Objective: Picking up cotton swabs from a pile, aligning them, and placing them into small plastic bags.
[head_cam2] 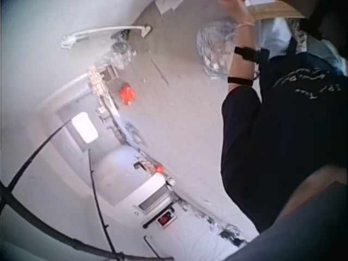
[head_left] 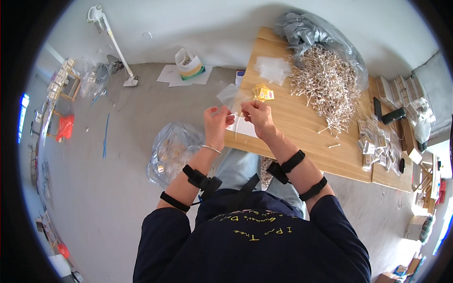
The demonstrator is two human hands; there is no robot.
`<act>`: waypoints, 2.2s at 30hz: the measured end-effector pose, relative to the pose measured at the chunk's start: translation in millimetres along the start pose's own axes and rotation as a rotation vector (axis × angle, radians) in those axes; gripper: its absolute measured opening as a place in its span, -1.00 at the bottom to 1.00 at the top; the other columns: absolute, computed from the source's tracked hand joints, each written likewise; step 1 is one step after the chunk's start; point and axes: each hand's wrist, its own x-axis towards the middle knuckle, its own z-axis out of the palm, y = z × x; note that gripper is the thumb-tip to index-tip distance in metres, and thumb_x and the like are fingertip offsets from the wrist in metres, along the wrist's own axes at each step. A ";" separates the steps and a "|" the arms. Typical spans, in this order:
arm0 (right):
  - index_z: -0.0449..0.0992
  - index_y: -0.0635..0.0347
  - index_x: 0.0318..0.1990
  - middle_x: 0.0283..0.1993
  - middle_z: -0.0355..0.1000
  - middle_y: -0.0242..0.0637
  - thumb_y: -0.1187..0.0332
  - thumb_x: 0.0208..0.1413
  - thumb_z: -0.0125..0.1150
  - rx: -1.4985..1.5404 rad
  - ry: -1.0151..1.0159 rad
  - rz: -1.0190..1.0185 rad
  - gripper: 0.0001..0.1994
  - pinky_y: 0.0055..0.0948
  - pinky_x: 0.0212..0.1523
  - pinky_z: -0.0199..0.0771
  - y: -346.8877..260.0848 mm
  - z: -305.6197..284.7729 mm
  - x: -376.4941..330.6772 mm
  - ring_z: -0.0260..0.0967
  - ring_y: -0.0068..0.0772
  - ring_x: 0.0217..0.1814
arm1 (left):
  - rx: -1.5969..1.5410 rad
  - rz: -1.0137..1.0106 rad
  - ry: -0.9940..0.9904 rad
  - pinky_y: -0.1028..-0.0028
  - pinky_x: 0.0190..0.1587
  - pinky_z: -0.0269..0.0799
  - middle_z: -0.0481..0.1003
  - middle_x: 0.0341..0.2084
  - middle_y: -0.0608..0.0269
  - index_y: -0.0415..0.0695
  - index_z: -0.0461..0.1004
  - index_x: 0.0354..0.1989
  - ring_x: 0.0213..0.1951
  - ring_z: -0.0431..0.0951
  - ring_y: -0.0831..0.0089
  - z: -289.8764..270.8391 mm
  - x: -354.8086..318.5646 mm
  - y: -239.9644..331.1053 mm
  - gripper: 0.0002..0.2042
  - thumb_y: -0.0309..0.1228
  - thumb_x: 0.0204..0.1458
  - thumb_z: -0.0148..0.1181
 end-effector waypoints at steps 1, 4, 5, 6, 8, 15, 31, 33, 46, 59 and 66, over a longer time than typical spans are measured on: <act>0.49 0.26 -0.41 -0.46 0.45 -0.34 0.35 0.04 0.28 0.006 0.033 -0.013 -0.83 -0.57 -0.45 0.39 1.8 2.7 0.7 0.34 -0.57 -0.47 | 0.040 0.040 0.025 0.51 -0.24 0.49 0.47 -0.28 0.20 -0.24 0.29 -0.08 -0.31 0.51 0.51 1.6 -4.8 -0.9 -0.72 -0.38 0.13 0.16; 0.48 0.26 -0.47 -0.52 0.42 -0.34 0.35 0.03 0.28 -0.023 0.032 -0.045 -0.82 -0.57 -0.50 0.35 10.5 19.6 -1.6 0.30 -0.59 -0.52 | 0.143 0.244 -0.056 0.51 -0.19 0.50 0.47 -0.29 0.19 -0.28 0.32 -0.10 -0.29 0.53 0.48 -6.8 -6.4 -11.9 -0.75 -0.49 0.09 0.17; 0.48 0.26 -0.50 -0.55 0.41 -0.35 0.35 0.04 0.28 -0.056 0.015 -0.070 -0.81 -0.58 -0.52 0.33 13.6 23.5 -3.2 0.29 -0.60 -0.54 | 0.142 0.243 -0.042 0.51 -0.19 0.50 0.47 -0.29 0.19 -0.28 0.32 -0.10 -0.29 0.53 0.48 -9.6 -5.4 -13.1 -0.75 -0.49 0.09 0.17; 0.48 0.26 -0.50 -0.55 0.41 -0.35 0.35 0.04 0.28 -0.060 0.004 -0.063 -0.81 -0.58 -0.52 0.33 16.4 26.6 -5.0 0.29 -0.60 -0.54 | 0.128 0.246 -0.020 0.54 -0.23 0.48 0.48 -0.31 0.20 -0.30 0.35 -0.13 -0.32 0.52 0.51 -12.2 -2.6 -13.5 -0.76 -0.49 0.07 0.19; 0.48 0.29 -0.50 -0.59 0.40 -0.37 0.34 0.04 0.27 -0.178 -0.012 -0.106 -0.80 -0.60 -0.54 0.31 22.1 30.7 -7.6 0.26 -0.63 -0.56 | 0.113 0.248 0.013 0.57 -0.27 0.47 0.49 -0.33 0.22 -0.31 0.38 -0.17 -0.35 0.51 0.54 -16.1 1.4 -14.1 -0.78 -0.50 0.04 0.20; 0.53 0.35 -0.45 -0.55 0.44 -0.36 0.29 0.04 0.26 -0.226 -0.019 -0.108 -0.76 -0.59 -0.54 0.32 28.9 34.3 -6.4 0.31 -0.63 -0.53 | 0.228 0.307 0.037 0.57 -0.30 0.46 0.52 -0.40 0.25 -0.32 0.43 -0.18 -0.34 0.51 0.59 -23.3 4.8 -19.5 -0.83 -0.54 0.06 0.13; 0.51 0.32 -0.45 -0.56 0.41 -0.38 0.35 0.08 0.20 -0.146 -0.127 -0.097 -0.81 -0.58 -0.51 0.32 27.6 33.9 -7.9 0.28 -0.64 -0.54 | 0.111 0.103 0.126 0.61 -0.36 0.39 0.52 -0.40 0.27 -0.30 0.45 -0.16 -0.38 0.49 0.59 -27.7 5.2 -10.7 -0.79 -0.44 0.10 0.16; 0.51 0.32 -0.46 -0.56 0.41 -0.38 0.33 0.08 0.20 -0.172 -0.119 -0.062 -0.79 -0.58 -0.51 0.31 25.7 34.9 -8.2 0.28 -0.63 -0.54 | 0.096 0.132 0.118 0.63 -0.34 0.40 0.53 -0.40 0.29 -0.29 0.45 -0.16 -0.37 0.50 0.60 -25.3 1.8 -9.1 -0.79 -0.42 0.10 0.17; 0.51 0.33 -0.51 -0.58 0.41 -0.38 0.28 0.04 0.29 -0.291 -0.139 -0.152 -0.73 -0.59 -0.55 0.28 40.1 36.5 -0.1 0.25 -0.66 -0.55 | 0.185 0.241 0.109 0.61 -0.31 0.44 0.53 -0.44 0.24 -0.31 0.46 -0.23 -0.39 0.51 0.60 -36.2 1.6 -23.5 -0.86 -0.53 0.05 0.12; 0.46 0.21 -0.33 -0.46 0.42 -0.20 0.41 -0.03 0.26 -0.816 -0.016 -0.706 -0.86 -0.28 -0.40 0.44 45.0 38.1 6.0 0.42 -0.14 -0.43 | 0.432 0.515 0.237 0.55 -0.29 0.47 0.53 -0.40 0.19 -0.26 0.43 -0.24 -0.37 0.55 0.50 -46.9 10.1 -46.7 -0.88 -0.60 0.04 0.11; 0.44 0.13 -0.39 -0.39 0.41 -0.26 0.45 -0.03 0.21 -0.941 -0.079 -0.974 -0.93 -0.24 -0.36 0.46 62.2 42.0 10.3 0.42 -0.13 -0.33 | 0.336 0.302 0.393 0.55 -0.38 0.49 0.46 -0.40 0.16 -0.27 0.23 -0.13 -0.44 0.53 0.49 -48.0 13.7 -50.5 -0.76 -0.60 0.04 0.11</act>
